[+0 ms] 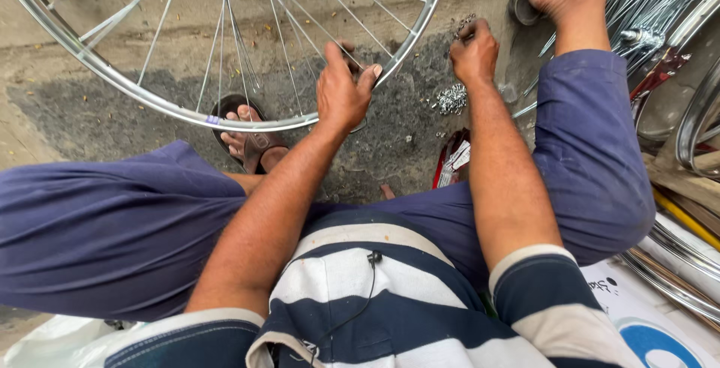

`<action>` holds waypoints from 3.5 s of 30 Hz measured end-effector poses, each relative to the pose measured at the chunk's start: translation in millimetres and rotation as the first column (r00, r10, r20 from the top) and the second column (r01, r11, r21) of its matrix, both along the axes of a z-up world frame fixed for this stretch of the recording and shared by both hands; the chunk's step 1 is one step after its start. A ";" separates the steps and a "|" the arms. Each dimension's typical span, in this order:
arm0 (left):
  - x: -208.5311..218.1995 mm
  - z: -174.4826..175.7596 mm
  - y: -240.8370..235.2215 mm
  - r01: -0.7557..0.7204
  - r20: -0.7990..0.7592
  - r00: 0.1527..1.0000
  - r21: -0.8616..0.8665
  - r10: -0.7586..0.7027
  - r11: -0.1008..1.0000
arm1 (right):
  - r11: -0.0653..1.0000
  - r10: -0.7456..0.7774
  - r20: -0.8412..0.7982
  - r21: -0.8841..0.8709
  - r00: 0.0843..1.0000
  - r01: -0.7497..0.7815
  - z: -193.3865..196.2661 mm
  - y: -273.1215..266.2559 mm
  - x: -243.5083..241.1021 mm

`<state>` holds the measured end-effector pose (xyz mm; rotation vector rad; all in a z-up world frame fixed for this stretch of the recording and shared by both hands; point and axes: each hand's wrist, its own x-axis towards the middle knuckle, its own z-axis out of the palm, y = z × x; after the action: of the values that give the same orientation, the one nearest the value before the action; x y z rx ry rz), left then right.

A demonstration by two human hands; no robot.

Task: The person sits on the ground and laces a bicycle wheel by inserting spokes into the hub and rim, then tightening the nipples by hand. The person handles the wheel, spokes, and nipples directly without visible tools.

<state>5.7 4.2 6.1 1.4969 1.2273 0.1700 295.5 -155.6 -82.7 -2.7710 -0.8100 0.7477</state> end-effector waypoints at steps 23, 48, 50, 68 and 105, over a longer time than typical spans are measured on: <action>13.6 5.0 10.7 -0.040 0.139 0.988 -0.142 0.060 0.989 | 0.933 0.172 -0.117 -0.300 0.978 -0.200 28.5 -29.4 -86.6; 10.2 2.7 8.9 -0.064 0.253 0.963 -0.133 0.097 0.989 | 0.572 0.175 -0.967 0.255 0.188 0.780 160.1 45.2 -119.9; 13.0 5.5 9.1 -0.068 0.097 0.992 -0.101 0.078 0.993 | 0.585 0.107 -0.958 0.278 0.267 0.762 149.3 41.0 -121.0; -32.7 11.5 22.4 -0.089 -0.109 0.988 0.175 0.110 0.980 | 0.593 -0.111 -0.791 0.434 0.602 0.679 86.0 52.4 -126.1; -7.4 -8.4 11.3 0.078 0.078 0.994 -0.038 -0.075 0.996 | 0.781 -0.023 -0.762 0.391 0.647 0.488 86.0 47.7 -180.7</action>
<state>-1.7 15.5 -2.3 1.4862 1.1045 0.1485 114.8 -107.9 3.3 -1.7352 -0.3334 1.1834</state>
